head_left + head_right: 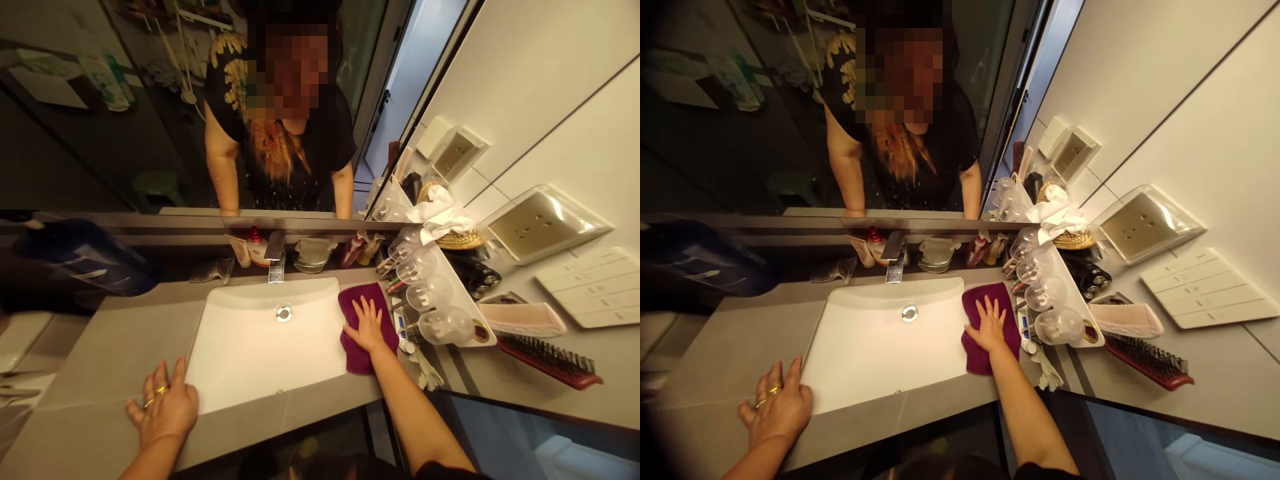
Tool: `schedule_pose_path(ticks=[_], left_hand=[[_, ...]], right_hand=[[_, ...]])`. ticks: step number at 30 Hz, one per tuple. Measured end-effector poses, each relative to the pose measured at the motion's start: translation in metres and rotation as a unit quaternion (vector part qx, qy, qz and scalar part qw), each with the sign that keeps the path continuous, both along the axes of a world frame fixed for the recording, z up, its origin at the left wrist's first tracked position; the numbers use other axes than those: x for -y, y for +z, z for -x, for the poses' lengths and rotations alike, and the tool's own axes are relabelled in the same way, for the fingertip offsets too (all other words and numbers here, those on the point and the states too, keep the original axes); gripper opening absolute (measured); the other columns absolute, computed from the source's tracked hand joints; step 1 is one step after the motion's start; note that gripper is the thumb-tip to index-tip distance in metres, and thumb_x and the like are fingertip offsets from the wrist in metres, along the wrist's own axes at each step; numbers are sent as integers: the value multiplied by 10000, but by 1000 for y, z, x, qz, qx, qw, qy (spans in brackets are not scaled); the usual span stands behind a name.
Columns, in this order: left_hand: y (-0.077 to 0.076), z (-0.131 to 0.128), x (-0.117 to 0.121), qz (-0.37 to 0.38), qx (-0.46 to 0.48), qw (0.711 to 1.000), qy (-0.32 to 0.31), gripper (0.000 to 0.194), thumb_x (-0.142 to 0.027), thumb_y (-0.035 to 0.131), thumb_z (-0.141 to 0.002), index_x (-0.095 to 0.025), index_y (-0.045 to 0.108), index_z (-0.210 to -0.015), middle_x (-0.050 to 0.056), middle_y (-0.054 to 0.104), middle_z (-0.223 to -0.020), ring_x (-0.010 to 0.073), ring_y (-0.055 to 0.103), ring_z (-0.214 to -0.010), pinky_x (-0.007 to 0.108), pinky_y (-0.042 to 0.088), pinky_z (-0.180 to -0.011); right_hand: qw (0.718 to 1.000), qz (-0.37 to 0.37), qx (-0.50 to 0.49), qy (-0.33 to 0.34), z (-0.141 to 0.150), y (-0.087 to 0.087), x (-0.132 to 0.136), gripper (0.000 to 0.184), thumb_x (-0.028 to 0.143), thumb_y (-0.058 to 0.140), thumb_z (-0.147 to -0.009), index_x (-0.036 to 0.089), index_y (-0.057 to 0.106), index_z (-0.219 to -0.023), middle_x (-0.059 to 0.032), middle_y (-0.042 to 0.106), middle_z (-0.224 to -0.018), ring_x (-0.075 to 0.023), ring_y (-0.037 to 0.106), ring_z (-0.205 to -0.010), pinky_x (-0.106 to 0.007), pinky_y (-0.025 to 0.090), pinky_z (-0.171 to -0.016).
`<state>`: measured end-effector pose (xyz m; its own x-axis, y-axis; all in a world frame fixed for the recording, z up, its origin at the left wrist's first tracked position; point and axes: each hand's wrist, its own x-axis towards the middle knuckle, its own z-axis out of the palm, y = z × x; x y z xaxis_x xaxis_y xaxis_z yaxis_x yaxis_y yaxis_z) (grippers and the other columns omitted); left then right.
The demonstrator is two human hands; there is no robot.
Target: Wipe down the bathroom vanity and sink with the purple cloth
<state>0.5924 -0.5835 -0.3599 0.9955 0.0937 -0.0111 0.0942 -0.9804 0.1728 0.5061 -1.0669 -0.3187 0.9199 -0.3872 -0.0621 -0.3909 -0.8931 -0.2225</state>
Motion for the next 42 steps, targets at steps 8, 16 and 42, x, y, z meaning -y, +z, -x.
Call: schedule_pose_path(ticks=[8,16,42], left_hand=[[-11,-4,-1,-17,-12,1000,14,611,-324,133,-1003,-230,354,-1565,125,243,-1704,292,197,-1573,652,181,-1209],[-7,-7,-3,27,-8,1000,11,630,-304,305,-950,-167,411,-1556,203,287,-1674,371,265,-1546,717,212,-1181],[-20,-11,-5,-23,9,1000,3,579,-349,234,-987,-229,403,-1527,152,326,-1666,322,279,-1540,688,252,-1168]], right_hand=[[998,2,23,60,174,-30,-57,678,359,571,-940,356,376,-1590,-50,194,-1722,-402,96,-1584,-716,195,-1218],[1000,6,4,-13,82,-17,-19,596,302,520,-955,336,460,-1547,-43,216,-1718,-401,93,-1584,-703,165,-1224],[998,2,39,54,154,-22,-37,690,310,572,-913,296,395,-1580,-44,233,-1712,-346,92,-1595,-625,184,-1262]])
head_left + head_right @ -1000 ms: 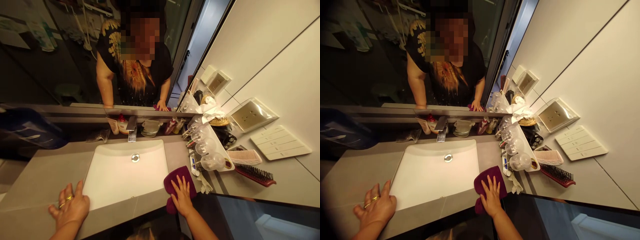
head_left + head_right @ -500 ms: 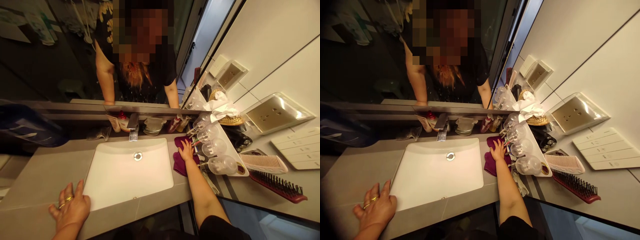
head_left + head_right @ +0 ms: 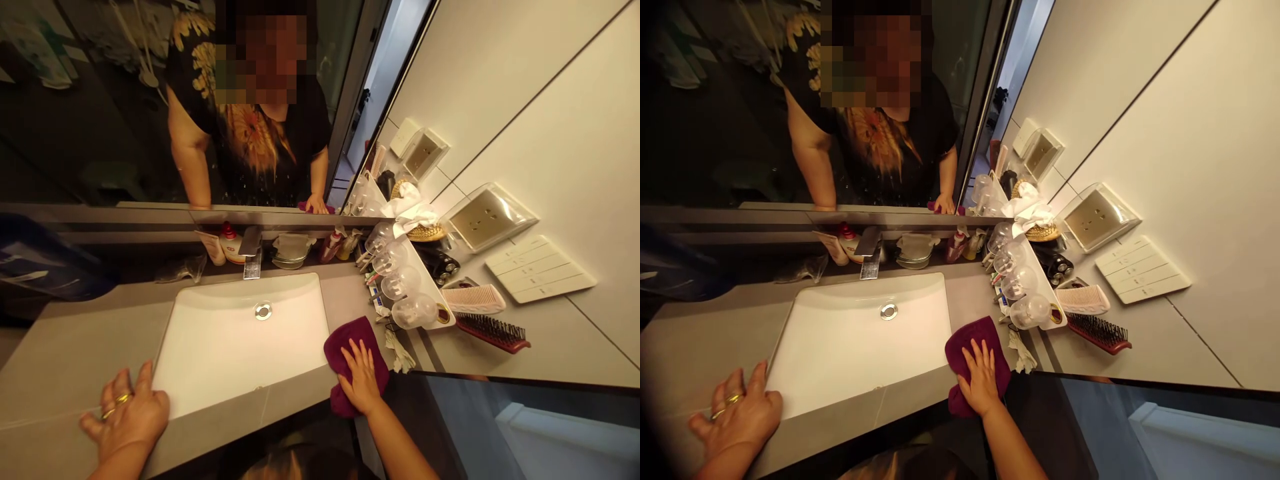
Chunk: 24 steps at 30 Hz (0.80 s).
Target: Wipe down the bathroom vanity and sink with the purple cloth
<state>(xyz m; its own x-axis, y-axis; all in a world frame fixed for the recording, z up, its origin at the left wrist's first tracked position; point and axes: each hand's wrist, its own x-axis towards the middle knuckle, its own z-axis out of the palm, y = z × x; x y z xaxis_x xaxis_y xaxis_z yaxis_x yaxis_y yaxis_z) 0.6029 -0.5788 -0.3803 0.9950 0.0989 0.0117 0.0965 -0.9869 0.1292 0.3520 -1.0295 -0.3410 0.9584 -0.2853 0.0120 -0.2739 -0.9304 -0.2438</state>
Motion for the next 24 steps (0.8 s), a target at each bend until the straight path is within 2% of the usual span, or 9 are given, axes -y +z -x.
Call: schedule_pose_path(ticks=[4,7,9,12,17,19,21,24], left_hand=[[1,1,0,5,3,1000,2,589,-343,215,-991,-210,401,-1534,160,328,-1661,327,288,-1536,696,254,-1170],[-1,2,0,8,9,1000,1,590,-332,248,-981,-203,412,-1532,165,328,-1663,336,302,-1529,703,248,-1175],[0,3,-1,11,18,1000,-7,594,-327,274,-973,-189,418,-1532,184,329,-1659,352,299,-1528,715,241,-1173],[3,5,0,19,16,1000,-10,601,-321,278,-973,-165,426,-1535,206,314,-1660,376,287,-1530,726,239,-1167],[7,7,0,24,8,1000,-15,619,-325,282,-970,-148,415,-1548,218,299,-1660,378,277,-1534,719,220,-1178],[6,7,0,18,10,1000,-8,612,-326,279,-969,-156,428,-1538,213,313,-1656,370,290,-1529,719,235,-1172],[4,7,0,14,16,1000,-6,608,-322,272,-970,-168,425,-1537,204,317,-1657,362,295,-1529,715,247,-1167],[5,7,1,22,14,1000,-6,616,-326,257,-969,-159,429,-1536,208,314,-1657,367,289,-1532,712,234,-1174]], right_hand=[[1000,13,-16,8,31,-4,10,833,406,678,-860,316,328,-1610,-54,266,-1701,-394,85,-1587,-696,146,-1241],[999,29,-9,-20,41,-11,17,764,378,626,-902,318,337,-1607,-58,219,-1716,-383,58,-1592,-681,178,-1237],[998,34,-10,-46,34,-16,21,722,343,571,-927,313,335,-1609,-59,175,-1726,-374,44,-1594,-674,200,-1231],[994,38,-22,-99,-6,-15,31,705,381,549,-933,313,347,-1605,-53,150,-1730,-400,12,-1590,-711,193,-1211],[986,32,-27,-158,-119,0,56,710,442,564,-921,313,375,-1593,-51,169,-1724,-409,61,-1584,-692,173,-1220],[985,29,-22,-169,-154,5,67,705,458,569,-920,315,387,-1586,-59,201,-1714,-401,99,-1580,-665,189,-1224],[983,33,-16,-181,-178,8,80,700,478,572,-920,314,400,-1578,-67,239,-1700,-402,148,-1568,-646,206,-1223],[980,41,-14,-195,-195,11,103,701,501,569,-924,320,394,-1578,-69,252,-1693,-404,295,-1510,-614,270,-1202]])
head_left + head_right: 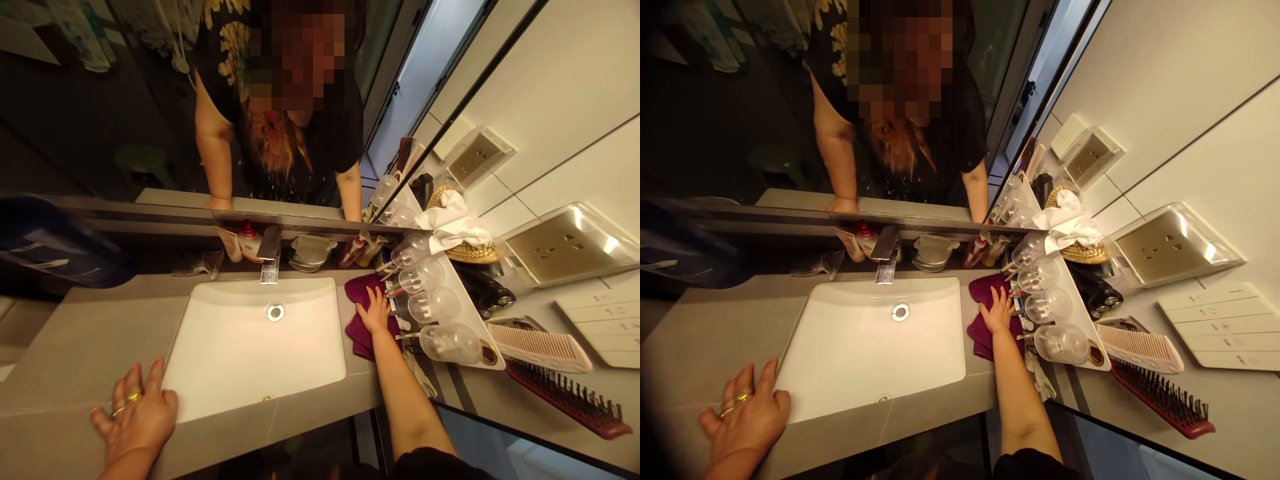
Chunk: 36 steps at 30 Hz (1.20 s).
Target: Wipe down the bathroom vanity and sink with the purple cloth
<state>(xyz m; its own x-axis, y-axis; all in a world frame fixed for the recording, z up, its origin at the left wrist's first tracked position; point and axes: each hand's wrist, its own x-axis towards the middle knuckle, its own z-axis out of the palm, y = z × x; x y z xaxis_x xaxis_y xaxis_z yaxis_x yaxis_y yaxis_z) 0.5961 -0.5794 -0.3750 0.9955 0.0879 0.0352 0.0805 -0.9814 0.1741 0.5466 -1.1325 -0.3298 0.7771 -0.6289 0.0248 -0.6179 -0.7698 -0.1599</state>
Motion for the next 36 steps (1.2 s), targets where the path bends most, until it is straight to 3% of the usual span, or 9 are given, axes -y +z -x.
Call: schedule_pose_path(ticks=[5,11,16,21,24,26,30,33,36], left_hand=[[3,-1,1,8,-13,1000,5,619,-323,265,-962,-157,447,-1529,204,302,-1666,367,287,-1533,703,211,-1188],[-4,-2,-3,5,4,1000,-7,632,-351,274,-957,-159,419,-1542,217,310,-1659,381,296,-1524,720,231,-1164],[-12,-4,-3,-17,9,1000,8,615,-359,248,-956,-199,436,-1519,180,349,-1649,350,305,-1524,701,246,-1167],[-8,-3,-2,-10,16,1000,-1,635,-373,290,-929,-197,428,-1523,196,352,-1646,357,305,-1529,712,258,-1154],[-5,-3,-2,-7,16,1000,-3,638,-368,281,-934,-177,429,-1525,212,359,-1636,364,294,-1532,725,240,-1158],[-5,-3,-2,-9,5,1000,-3,633,-370,269,-946,-168,437,-1523,218,357,-1634,371,296,-1528,729,239,-1156],[-4,-3,-1,-13,5,1000,-8,615,-359,259,-966,-168,420,-1527,213,318,-1654,378,294,-1523,728,244,-1152],[2,0,1,-8,9,1000,-13,616,-355,253,-974,-157,401,-1539,217,296,-1663,378,277,-1532,718,228,-1168],[10,2,4,-5,-13,1000,-4,621,-345,266,-976,-156,393,-1554,204,283,-1672,363,250,-1546,689,191,-1205]], right_hand=[[1000,-16,-5,6,-8,5,25,730,505,576,-922,321,359,-1594,-69,216,-1705,-370,448,-1420,-521,403,-1131],[999,-15,17,26,9,-2,-4,736,437,603,-916,235,382,-1588,-120,248,-1694,-371,234,-1553,-549,223,-1248],[993,-23,49,101,59,-12,-48,696,364,593,-910,232,410,-1569,-116,248,-1697,-342,149,-1585,-567,194,-1264],[986,-24,49,159,139,-18,-77,693,301,582,-898,264,409,-1569,-86,226,-1709,-326,122,-1593,-582,206,-1265],[992,-10,40,120,178,-27,-92,706,290,569,-903,269,383,-1584,-92,217,-1711,-350,104,-1593,-632,204,-1248],[997,1,33,76,183,-31,-99,723,291,581,-898,272,375,-1591,-105,216,-1709,-380,92,-1589,-667,204,-1231],[995,-9,13,94,134,-23,-101,761,272,662,-851,353,415,-1567,-85,144,-1726,-434,44,-1581,-705,184,-1209],[990,-29,2,135,66,-10,-91,749,298,709,-835,406,458,-1532,-59,140,-1727,-448,42,-1577,-718,160,-1201],[994,-38,2,98,-3,-1,-80,707,361,707,-855,398,476,-1523,-73,178,-1714,-454,66,-1570,-721,146,-1195]])
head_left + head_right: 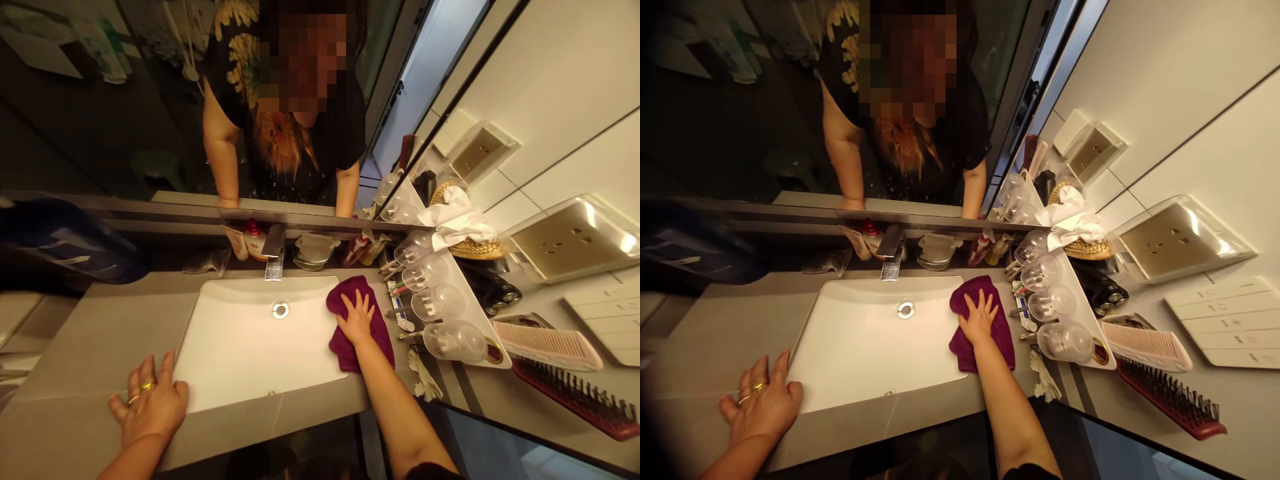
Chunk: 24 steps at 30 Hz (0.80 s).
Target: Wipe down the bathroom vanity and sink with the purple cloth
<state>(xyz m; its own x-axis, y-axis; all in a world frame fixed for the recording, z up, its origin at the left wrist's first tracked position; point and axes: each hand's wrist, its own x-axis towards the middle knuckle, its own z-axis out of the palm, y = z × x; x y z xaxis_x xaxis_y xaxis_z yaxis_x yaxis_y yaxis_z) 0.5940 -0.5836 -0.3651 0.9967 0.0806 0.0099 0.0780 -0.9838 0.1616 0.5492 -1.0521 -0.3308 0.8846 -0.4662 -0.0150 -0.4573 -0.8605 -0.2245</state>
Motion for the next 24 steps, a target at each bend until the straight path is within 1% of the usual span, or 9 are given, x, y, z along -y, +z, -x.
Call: schedule_pose_path(ticks=[3,5,7,9,12,15,17,21,24], left_hand=[[5,1,3,1,-7,1000,10,621,-313,298,-968,-159,389,-1562,196,280,-1674,338,227,-1560,658,147,-1234],[6,2,4,6,1,1000,8,623,-304,299,-966,-150,391,-1562,202,276,-1673,342,225,-1561,662,134,-1236],[6,2,4,12,3,1000,7,622,-301,289,-966,-140,402,-1556,207,279,-1670,350,233,-1555,674,140,-1230],[7,3,4,16,2,1000,7,621,-301,287,-967,-137,403,-1554,207,275,-1671,348,229,-1556,672,136,-1232],[9,4,5,19,-2,1000,7,618,-306,272,-977,-144,393,-1561,200,263,-1678,338,207,-1565,666,119,-1238],[10,4,6,24,-4,1000,2,620,-323,244,-989,-139,386,-1564,206,260,-1676,347,199,-1564,684,128,-1229],[11,4,7,27,-6,1000,3,623,-326,244,-988,-127,390,-1560,218,264,-1671,361,201,-1560,698,136,-1221],[14,6,7,36,-13,999,-4,631,-337,262,-988,-106,370,-1565,237,242,-1674,384,180,-1561,723,141,-1207],[17,8,6,47,-19,999,-14,636,-348,288,-986,-107,357,-1571,245,223,-1677,397,160,-1565,734,134,-1202]], right_hand=[[997,-18,14,-70,-52,2,6,670,413,668,-886,375,475,-1527,-105,198,-1699,-462,85,-1560,-743,129,-1177],[994,-25,31,-102,-73,2,7,655,438,640,-900,359,475,-1528,-122,205,-1691,-473,92,-1551,-762,118,-1162],[993,-26,36,-113,-82,2,9,654,457,622,-909,351,467,-1535,-128,202,-1690,-480,97,-1546,-771,112,-1156],[995,-26,25,-95,-77,2,12,657,468,611,-918,359,450,-1546,-114,193,-1698,-469,97,-1551,-753,122,-1169],[1000,-18,4,-6,-40,5,22,639,438,591,-937,365,437,-1553,-69,204,-1708,-399,98,-1576,-667,143,-1224],[996,7,0,93,29,5,30,595,396,547,-958,346,454,-1543,-33,239,-1706,-317,111,-1591,-585,150,-1264],[993,21,4,120,84,1,29,563,396,511,-969,328,479,-1527,-28,257,-1701,-292,127,-1592,-563,172,-1268],[996,15,38,83,169,-15,3,509,405,395,-999,270,549,-1464,-54,320,-1675,-268,167,-1586,-551,216,-1262],[997,0,77,16,191,-28,-48,489,358,305,-1010,220,629,-1351,-86,389,-1637,-268,203,-1575,-560,242,-1249]])
